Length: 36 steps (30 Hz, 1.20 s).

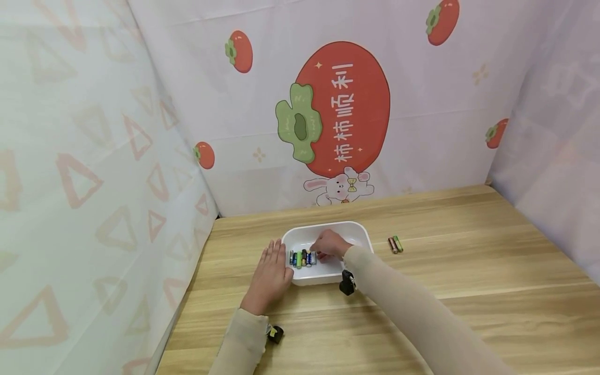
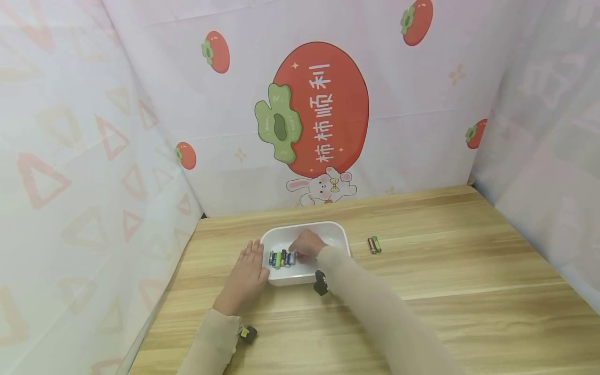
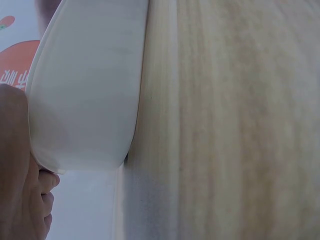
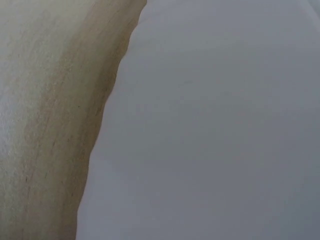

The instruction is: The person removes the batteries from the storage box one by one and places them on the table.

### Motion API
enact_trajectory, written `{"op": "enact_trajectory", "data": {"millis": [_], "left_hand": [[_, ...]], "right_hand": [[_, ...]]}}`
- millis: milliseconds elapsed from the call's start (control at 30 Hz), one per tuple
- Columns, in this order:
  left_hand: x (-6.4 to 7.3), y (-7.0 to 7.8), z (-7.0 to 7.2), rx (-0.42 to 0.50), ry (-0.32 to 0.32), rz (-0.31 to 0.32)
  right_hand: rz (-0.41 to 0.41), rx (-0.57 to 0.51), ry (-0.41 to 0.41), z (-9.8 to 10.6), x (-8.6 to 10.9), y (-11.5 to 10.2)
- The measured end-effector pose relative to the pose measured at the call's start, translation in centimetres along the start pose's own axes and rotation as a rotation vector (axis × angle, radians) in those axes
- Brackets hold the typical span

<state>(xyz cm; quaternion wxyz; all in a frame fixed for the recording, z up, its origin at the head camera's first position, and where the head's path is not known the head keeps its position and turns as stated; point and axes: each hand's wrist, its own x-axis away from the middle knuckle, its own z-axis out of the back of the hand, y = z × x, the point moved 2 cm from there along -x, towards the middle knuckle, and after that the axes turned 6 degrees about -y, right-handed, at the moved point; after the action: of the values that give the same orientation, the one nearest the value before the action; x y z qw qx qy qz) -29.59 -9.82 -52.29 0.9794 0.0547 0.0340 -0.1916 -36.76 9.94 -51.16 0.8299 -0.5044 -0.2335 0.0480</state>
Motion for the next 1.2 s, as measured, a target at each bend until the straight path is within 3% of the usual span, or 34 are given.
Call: {"op": "enact_trajectory", "data": {"millis": [500, 933, 1200], "left_hand": [[0.0, 0.0, 0.0, 0.023, -0.015, 0.010], [0.2, 0.0, -0.2, 0.028, 0.007, -0.010], [0.3, 0.1, -0.1, 0.025, -0.012, 0.002]], "right_hand": [[-0.052, 0.164, 0.018, -0.9, -1.3, 0.1], [-0.056, 0.276, 0.055, -1.0, -0.7, 0.0], [-0.070, 0.380, 0.104, -1.2, -0.2, -0.4]]}}
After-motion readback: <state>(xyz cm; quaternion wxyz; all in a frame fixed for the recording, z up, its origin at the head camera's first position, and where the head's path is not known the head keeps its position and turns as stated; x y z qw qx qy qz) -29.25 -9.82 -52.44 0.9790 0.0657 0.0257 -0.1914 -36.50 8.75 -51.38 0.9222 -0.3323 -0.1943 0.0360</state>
